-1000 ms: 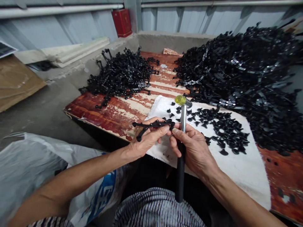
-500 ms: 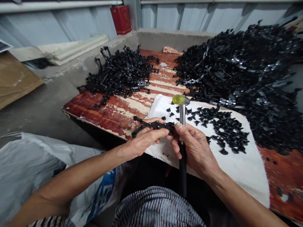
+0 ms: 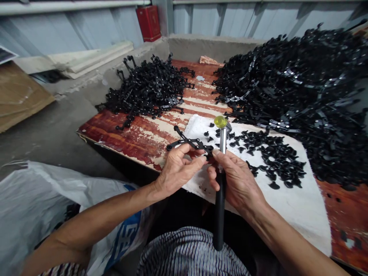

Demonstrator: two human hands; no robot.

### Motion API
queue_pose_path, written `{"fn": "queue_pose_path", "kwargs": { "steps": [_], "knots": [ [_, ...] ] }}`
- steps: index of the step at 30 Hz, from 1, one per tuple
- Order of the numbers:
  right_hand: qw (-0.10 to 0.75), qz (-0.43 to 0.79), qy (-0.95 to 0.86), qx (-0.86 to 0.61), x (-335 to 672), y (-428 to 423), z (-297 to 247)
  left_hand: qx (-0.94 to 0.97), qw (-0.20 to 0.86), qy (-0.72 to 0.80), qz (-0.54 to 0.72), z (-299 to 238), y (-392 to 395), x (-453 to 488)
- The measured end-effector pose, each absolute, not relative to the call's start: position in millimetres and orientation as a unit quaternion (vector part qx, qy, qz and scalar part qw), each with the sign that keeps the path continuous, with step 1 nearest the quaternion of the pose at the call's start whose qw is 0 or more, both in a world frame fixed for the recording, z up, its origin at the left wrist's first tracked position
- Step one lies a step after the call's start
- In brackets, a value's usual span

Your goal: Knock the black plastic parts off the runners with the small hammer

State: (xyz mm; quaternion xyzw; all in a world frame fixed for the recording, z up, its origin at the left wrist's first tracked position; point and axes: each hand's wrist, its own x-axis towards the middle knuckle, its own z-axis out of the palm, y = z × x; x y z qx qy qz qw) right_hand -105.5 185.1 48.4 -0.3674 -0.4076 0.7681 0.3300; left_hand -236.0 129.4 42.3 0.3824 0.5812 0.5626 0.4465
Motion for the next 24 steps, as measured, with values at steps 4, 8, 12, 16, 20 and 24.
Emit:
{"fn": "queue_pose_path", "kwargs": {
  "steps": [4,8,12,16,20,24],
  "knots": [
    [0.336,0.769,-0.401,-0.368,-107.1,183.0,49.1,0.455,0.335,0.637,0.525,40.4,128.3,-234.8],
    [0.343,0.767,-0.400,-0.366,-108.7,181.1,49.3,0.516,0.235,0.652,0.504,36.9,126.6,-234.0],
    [0.349,0.765,-0.398,-0.367,-110.5,179.1,46.2,0.564,0.123,0.649,0.495,35.3,125.2,-233.0],
    [0.357,0.760,-0.398,-0.370,-112.3,176.4,42.3,0.610,0.011,0.625,0.488,27.8,125.9,-233.7],
    [0.372,0.751,-0.402,-0.370,-114.3,173.1,40.1,0.632,-0.091,0.574,0.512,19.1,128.2,-235.2],
    [0.381,0.743,-0.410,-0.367,-115.4,170.8,38.1,0.637,-0.121,0.567,0.507,18.8,128.7,-235.3]
  ]
}}
